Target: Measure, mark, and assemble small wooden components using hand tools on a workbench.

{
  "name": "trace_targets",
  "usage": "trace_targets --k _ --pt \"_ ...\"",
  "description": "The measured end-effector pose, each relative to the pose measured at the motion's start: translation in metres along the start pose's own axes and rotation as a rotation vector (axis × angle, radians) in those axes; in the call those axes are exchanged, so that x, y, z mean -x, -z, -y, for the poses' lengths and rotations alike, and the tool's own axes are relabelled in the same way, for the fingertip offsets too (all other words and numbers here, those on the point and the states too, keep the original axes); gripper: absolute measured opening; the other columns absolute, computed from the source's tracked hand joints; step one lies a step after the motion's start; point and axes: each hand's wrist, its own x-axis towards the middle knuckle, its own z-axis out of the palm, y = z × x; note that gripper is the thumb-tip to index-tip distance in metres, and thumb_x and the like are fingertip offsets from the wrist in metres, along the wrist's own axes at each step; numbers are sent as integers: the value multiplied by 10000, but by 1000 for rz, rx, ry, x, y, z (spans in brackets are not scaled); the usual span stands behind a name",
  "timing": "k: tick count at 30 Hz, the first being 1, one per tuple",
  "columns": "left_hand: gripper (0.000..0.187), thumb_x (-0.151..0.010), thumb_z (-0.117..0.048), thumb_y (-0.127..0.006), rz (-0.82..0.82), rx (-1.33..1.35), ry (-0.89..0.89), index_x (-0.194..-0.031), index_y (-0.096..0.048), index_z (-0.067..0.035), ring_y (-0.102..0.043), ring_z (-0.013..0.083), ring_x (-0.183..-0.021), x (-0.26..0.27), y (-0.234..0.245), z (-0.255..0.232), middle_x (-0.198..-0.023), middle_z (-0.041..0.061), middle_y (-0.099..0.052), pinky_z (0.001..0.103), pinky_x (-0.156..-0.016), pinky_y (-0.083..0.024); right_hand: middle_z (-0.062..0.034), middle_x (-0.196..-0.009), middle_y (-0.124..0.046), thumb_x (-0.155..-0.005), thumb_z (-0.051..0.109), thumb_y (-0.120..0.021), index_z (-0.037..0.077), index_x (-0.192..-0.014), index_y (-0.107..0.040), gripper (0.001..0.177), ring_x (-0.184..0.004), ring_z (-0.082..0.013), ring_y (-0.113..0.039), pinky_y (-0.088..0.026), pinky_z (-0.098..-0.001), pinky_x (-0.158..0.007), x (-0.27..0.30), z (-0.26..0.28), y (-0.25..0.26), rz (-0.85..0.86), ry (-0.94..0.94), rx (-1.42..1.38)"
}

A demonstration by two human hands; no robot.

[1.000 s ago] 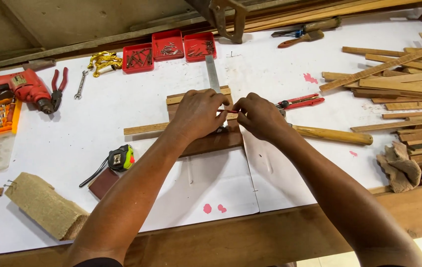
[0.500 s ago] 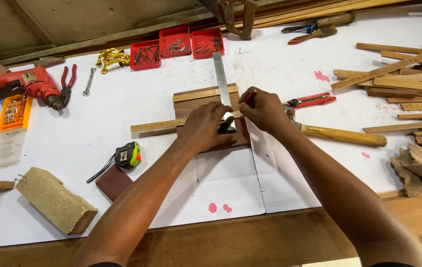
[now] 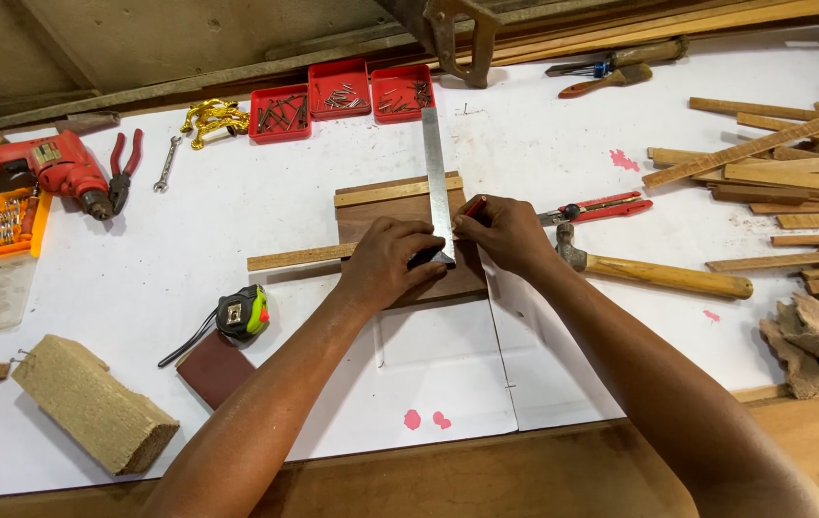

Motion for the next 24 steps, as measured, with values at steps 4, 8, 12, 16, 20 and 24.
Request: trace_targets --k 4,8,12,16,20,24 --pt "430 -863 -463 -765 -22 4 73 -1162 -768 -153 -586 260 -1186 0 0 -12 -1259 48 -699 416 -980 -518 -78 -843 -792 -955 326 -698 81 -1042 -775 271 -730 -146 -737 -588 -315 -655 2 5 1 -10 49 -40" --pt "418 -869 -452 -772 -28 -14 89 -1143 -775 -137 -593 259 -1168 0 0 -16 -1225 36 -717 411 -981 -525 -75 -834 -787 -965 319 -694 91 -1051 -773 256 -711 -144 -735 -582 -318 -642 4 5 1 -15 12 -16" --pt "401 -887 -436 -768 -29 -38 66 -1153 -774 -137 -604 247 -1157 -4 -1 -12 -1216 26 -727 404 -989 -528 -63 -838 -793 -966 298 -689 87 -1030 -771 235 -726 -127 -740 -587 -301 -651 4 1 0 -38 92 -63" --pt "396 -870 -432 -769 -28 -28 80 -1135 -780 -138 -600 249 -1151 -5 -3 -10 -1209 36 -723 411 -969 -521 -69 -836 -786 -980 314 -683 93 -1035 -767 243 -708 -142 -732 -575 -313 -643 6 5 2 -37 51 3" --pt "384 -875 -424 -768 -31 -38 60 -1142 -784 -148 -604 246 -1110 -4 -3 -8 -1215 17 -731 399 -954 -528 -59 -834 -789 -976 318 -675 99 -1032 -766 243 -716 -136 -737 -582 -311 -649 6 6 1 -23 79 -10" --pt "376 -876 -414 -769 -38 -35 64 -1151 -784 -158 -601 247 -1066 -3 -3 -10 -1226 11 -732 384 -913 -535 -46 -846 -790 -986 322 -659 113 -1042 -759 238 -726 -145 -750 -589 -309 -658 5 5 0 -20 77 37"
